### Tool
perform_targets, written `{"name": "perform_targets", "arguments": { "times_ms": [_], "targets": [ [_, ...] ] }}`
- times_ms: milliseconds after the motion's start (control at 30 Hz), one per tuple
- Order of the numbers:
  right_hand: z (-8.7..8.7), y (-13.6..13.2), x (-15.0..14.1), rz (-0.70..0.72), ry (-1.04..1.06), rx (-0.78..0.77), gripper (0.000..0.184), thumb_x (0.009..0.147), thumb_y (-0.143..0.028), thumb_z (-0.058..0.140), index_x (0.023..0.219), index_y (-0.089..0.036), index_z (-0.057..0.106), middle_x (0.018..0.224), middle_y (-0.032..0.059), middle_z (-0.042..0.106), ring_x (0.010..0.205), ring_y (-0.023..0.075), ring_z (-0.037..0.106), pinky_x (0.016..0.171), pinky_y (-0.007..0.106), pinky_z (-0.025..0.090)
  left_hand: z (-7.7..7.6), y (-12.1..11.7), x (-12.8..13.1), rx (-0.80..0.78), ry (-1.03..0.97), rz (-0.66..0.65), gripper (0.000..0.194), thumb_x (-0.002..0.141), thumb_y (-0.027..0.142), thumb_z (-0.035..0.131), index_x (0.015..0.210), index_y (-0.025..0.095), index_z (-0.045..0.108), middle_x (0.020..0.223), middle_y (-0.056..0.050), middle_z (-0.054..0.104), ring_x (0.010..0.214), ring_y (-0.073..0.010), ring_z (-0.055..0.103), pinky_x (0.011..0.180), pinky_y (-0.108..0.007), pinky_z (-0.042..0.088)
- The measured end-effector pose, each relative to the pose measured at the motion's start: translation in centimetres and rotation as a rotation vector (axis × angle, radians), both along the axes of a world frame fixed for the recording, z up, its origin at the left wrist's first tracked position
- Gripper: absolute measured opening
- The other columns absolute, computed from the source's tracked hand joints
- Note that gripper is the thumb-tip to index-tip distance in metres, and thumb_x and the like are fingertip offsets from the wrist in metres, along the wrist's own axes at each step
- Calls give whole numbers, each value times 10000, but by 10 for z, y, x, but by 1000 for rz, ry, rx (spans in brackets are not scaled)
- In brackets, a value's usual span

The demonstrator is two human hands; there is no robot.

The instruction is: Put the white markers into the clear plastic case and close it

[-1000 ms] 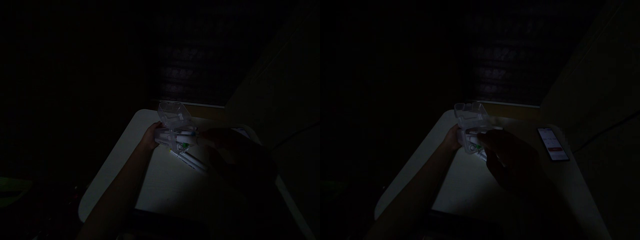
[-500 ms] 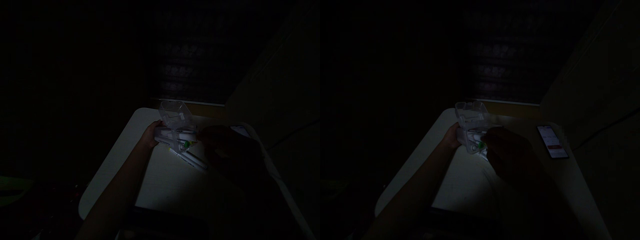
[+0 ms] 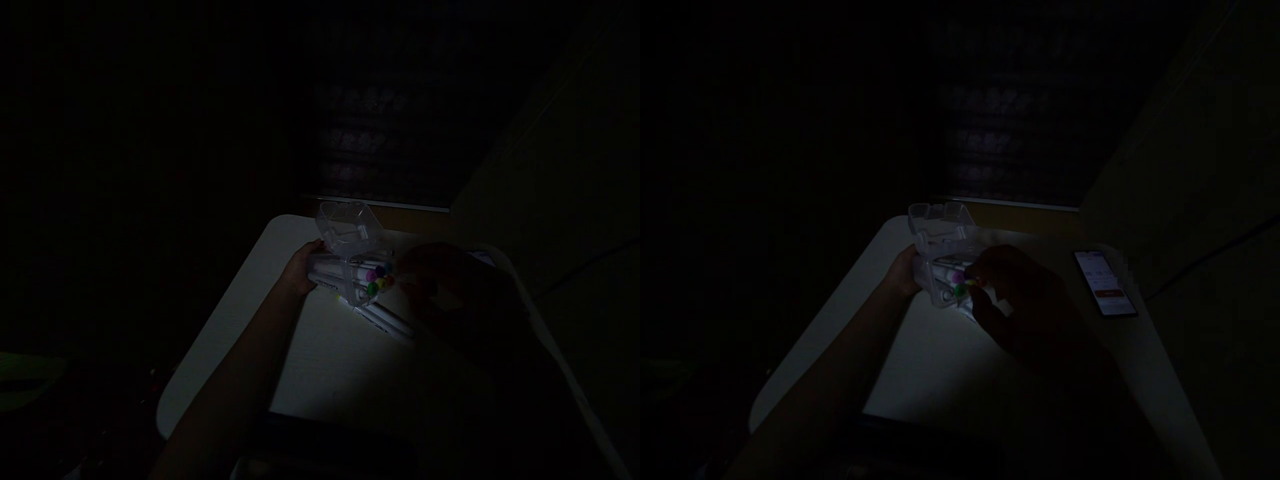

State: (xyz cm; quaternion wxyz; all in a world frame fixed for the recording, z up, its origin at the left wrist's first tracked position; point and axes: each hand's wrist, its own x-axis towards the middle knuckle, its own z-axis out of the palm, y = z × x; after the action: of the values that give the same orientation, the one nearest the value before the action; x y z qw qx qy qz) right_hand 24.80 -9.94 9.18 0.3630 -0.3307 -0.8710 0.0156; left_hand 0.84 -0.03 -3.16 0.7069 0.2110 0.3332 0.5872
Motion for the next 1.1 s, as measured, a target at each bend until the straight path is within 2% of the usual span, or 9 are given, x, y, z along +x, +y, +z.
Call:
{"name": "perform_targets", "arguments": {
  "times_ms": [100,200,300,400,433,500,567,767,1100],
  "targets": [
    [-1,6,4,-34,31,28,142,856,-205,508,951,-229,611,979,31,658,761,126,625,681,262,514,-1,-1,-1,3,-3,-9,217,785,267,534,850,104,662,640,-57,673,468,-159,587,506,-278,470],
    [-13,29,11,-122,49,8,153,866,-230,489,939,-225,623,968,41,649,852,152,627,725,278,513,-1,-1,-1,-2,2,-11,216,792,264,526,826,99,661,635,-61,670,469,-158,584,506,-276,462],
    [-40,66,17,-220,19,-42,243,873,-255,437,1022,-178,613,1029,81,639,924,190,619,805,335,521,0,-2,-1,-7,7,-11,223,798,270,519,812,100,662,674,-76,686,538,-183,624,530,-283,474],
    [-74,97,20,-332,-258,-157,422,894,-276,403,1260,-96,507,1288,169,531,1224,265,473,1051,425,375,1,-2,0,1,-1,-10,229,793,271,524,839,99,668,757,-97,707,678,-226,671,598,-304,501],
    [-84,104,20,-329,-380,-206,458,900,-275,392,1315,-93,459,1356,174,475,1282,266,416,1081,424,339,2,-2,0,3,-4,-8,227,792,271,527,838,100,669,767,-99,709,700,-231,675,607,-305,504],
    [-103,111,17,-333,-442,-247,495,894,-272,413,1346,-71,429,1417,201,397,1336,301,339,1086,449,318,1,-1,0,-2,-4,-4,217,789,271,536,819,101,667,742,-92,705,668,-221,671,587,-296,501],
    [-114,112,15,-317,-481,-277,499,880,-252,440,1347,-77,430,1421,201,395,1340,312,327,1073,453,330,0,-1,0,-6,-4,0,214,782,276,549,813,100,666,697,-81,695,601,-202,653,558,-286,491],
    [-117,112,13,-315,-545,-327,421,869,-220,446,1280,-148,505,1329,128,514,1215,253,473,1011,367,397,-2,0,-1,-10,-11,18,250,764,270,570,907,89,668,651,-63,678,561,-190,631,584,-296,491],
    [-111,115,18,-349,-571,-340,346,857,-298,514,1150,-141,610,1121,143,612,1029,267,572,880,350,447,1,0,1,-11,-18,18,219,774,261,549,845,94,670,653,-66,679,535,-187,625,557,-294,487]
  ]
}}
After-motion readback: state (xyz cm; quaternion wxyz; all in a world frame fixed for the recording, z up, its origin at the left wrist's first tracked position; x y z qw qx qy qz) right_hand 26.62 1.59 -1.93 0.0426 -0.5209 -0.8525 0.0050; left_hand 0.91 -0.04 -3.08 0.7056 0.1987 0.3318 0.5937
